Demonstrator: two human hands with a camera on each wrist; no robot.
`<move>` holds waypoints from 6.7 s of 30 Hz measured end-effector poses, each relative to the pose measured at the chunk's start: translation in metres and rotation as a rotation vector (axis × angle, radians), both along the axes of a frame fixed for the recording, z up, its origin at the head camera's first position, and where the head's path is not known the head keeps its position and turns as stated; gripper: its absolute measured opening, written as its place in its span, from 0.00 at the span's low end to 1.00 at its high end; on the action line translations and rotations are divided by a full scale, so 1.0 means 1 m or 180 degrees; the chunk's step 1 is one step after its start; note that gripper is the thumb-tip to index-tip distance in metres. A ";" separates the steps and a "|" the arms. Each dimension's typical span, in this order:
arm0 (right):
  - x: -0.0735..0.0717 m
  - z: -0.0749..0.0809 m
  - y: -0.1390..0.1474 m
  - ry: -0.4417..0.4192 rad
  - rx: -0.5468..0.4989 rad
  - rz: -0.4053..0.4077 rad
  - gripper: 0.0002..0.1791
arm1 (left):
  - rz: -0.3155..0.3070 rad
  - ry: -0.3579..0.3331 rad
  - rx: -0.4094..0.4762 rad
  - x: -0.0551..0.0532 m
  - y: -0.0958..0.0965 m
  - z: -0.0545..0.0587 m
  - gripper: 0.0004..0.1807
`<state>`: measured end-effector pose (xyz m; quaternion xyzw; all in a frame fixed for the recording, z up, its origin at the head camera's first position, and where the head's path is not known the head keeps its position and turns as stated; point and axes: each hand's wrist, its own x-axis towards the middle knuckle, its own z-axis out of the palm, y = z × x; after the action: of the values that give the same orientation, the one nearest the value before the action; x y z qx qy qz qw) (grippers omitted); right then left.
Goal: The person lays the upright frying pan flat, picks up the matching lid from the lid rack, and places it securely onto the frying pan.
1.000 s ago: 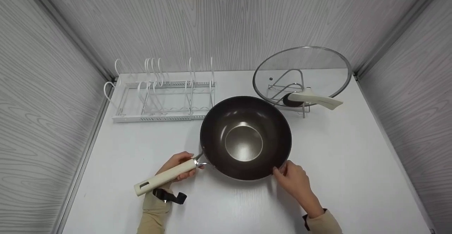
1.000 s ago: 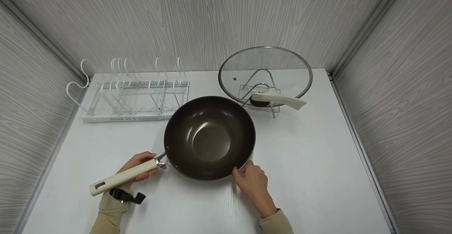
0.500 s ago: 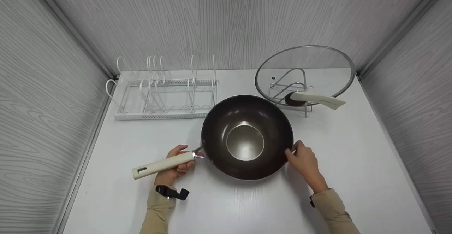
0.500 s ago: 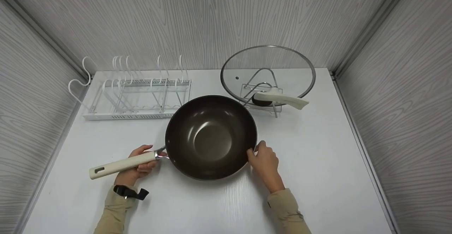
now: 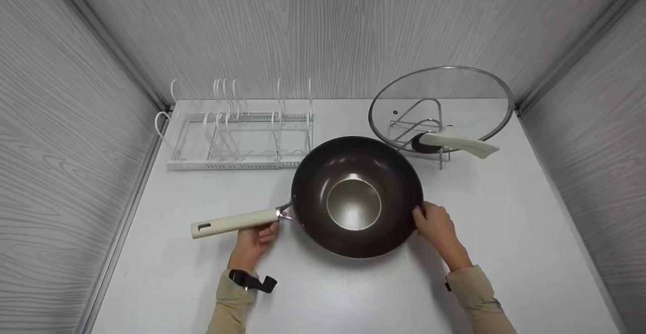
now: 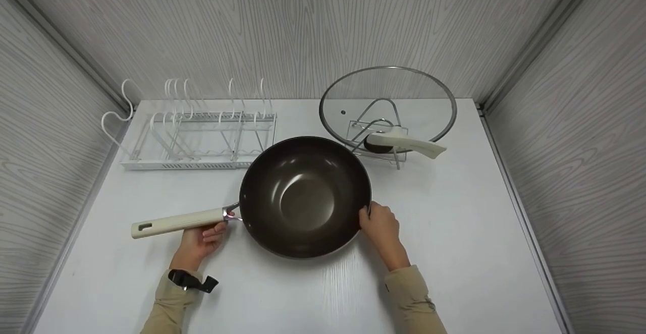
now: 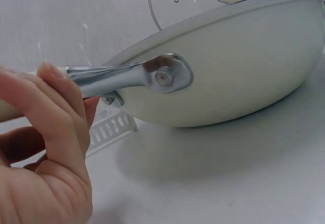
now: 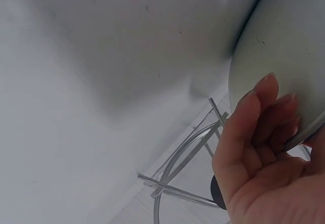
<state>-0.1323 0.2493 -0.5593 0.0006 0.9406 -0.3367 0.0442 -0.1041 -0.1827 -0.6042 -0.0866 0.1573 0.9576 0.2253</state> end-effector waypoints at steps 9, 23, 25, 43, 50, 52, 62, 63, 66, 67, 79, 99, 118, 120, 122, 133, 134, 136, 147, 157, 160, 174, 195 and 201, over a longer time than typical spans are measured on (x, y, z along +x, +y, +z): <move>0.011 -0.001 -0.003 0.0017 -0.0057 -0.0034 0.16 | 0.0275 -0.0136 0.0090 -0.008 0.010 -0.001 0.14; 0.012 0.010 0.007 0.0304 0.0327 0.0017 0.19 | -0.1358 0.0670 -0.1555 0.001 0.015 0.010 0.20; 0.012 0.013 0.009 0.0326 0.0344 0.0009 0.19 | -0.1598 0.0885 -0.1862 0.004 0.012 0.017 0.22; -0.032 0.051 0.034 0.3605 -0.0297 0.0218 0.19 | -0.0951 0.2110 -0.4320 0.000 0.052 0.123 0.19; -0.072 0.076 0.050 0.3826 -0.0009 0.0047 0.11 | -0.0383 0.2381 -0.4536 -0.021 0.087 0.156 0.12; -0.083 0.080 0.054 0.3909 0.0069 -0.0012 0.07 | -0.0246 0.2530 -0.4639 -0.027 0.099 0.161 0.10; -0.112 0.068 0.071 0.3808 0.0230 0.0123 0.16 | 0.0567 0.2809 -0.4823 -0.060 0.157 0.169 0.08; -0.113 0.065 0.072 0.3766 0.0264 0.0105 0.18 | 0.0642 0.2829 -0.4792 -0.064 0.163 0.169 0.09; -0.116 0.056 0.074 0.3645 0.0381 0.0029 0.20 | 0.0838 0.2941 -0.4816 -0.079 0.183 0.167 0.10; -0.116 0.053 0.075 0.3609 0.0413 0.0015 0.20 | 0.0895 0.2982 -0.4853 -0.083 0.189 0.165 0.10; -0.123 0.026 0.078 0.3371 0.0604 0.0045 0.25 | 0.0961 0.3061 -0.5255 -0.124 0.251 0.127 0.16; -0.136 0.008 0.075 0.3349 0.0718 -0.0206 0.19 | 0.0358 0.2948 -0.5996 -0.156 0.306 0.082 0.21; -0.143 0.017 0.056 0.3260 0.0013 -0.0903 0.07 | 0.0769 0.2874 -0.6912 -0.180 0.324 0.082 0.06; -0.144 0.018 0.054 0.3240 -0.0147 -0.1001 0.07 | 0.0748 0.2906 -0.6948 -0.180 0.323 0.082 0.05; -0.144 0.018 0.051 0.3230 -0.0299 -0.1068 0.07 | 0.0738 0.2919 -0.6979 -0.181 0.323 0.081 0.05; -0.143 0.018 0.049 0.3297 -0.0630 -0.1278 0.08 | 0.0659 0.3144 -0.7214 -0.180 0.322 0.084 0.07; -0.143 0.019 0.049 0.3312 -0.0633 -0.1273 0.08 | 0.0657 0.3199 -0.7281 -0.180 0.322 0.084 0.07; -0.143 0.023 0.050 0.3355 -0.0617 -0.1271 0.09 | 0.0631 0.3321 -0.7412 -0.180 0.321 0.083 0.06; -0.135 0.049 0.053 0.3497 -0.0653 -0.1435 0.11 | 0.0650 0.3281 -0.7457 -0.186 0.315 0.080 0.09; -0.123 0.076 0.052 0.3813 -0.0532 -0.1508 0.14 | 0.0718 0.3178 -0.7509 -0.187 0.316 0.081 0.07; -0.116 0.086 0.049 0.3943 -0.0538 -0.1500 0.13 | 0.0736 0.3165 -0.7541 -0.187 0.316 0.081 0.07; -0.065 0.140 0.013 0.4295 -0.0683 -0.1670 0.11 | 0.0499 0.3423 -0.7585 -0.188 0.314 0.086 0.07; 0.005 0.191 0.001 0.4169 -0.1078 -0.1765 0.14 | 0.1341 0.4905 -0.7355 -0.146 0.266 0.147 0.08; 0.021 0.194 0.001 0.4102 -0.1217 -0.1763 0.11 | 0.0483 0.5391 -0.7753 -0.115 0.231 0.167 0.19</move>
<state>-0.1110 0.2501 -0.3655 0.0324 0.6698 -0.4275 -0.6062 -0.2186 0.0486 -0.4377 0.3445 0.9193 0.0140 -0.1896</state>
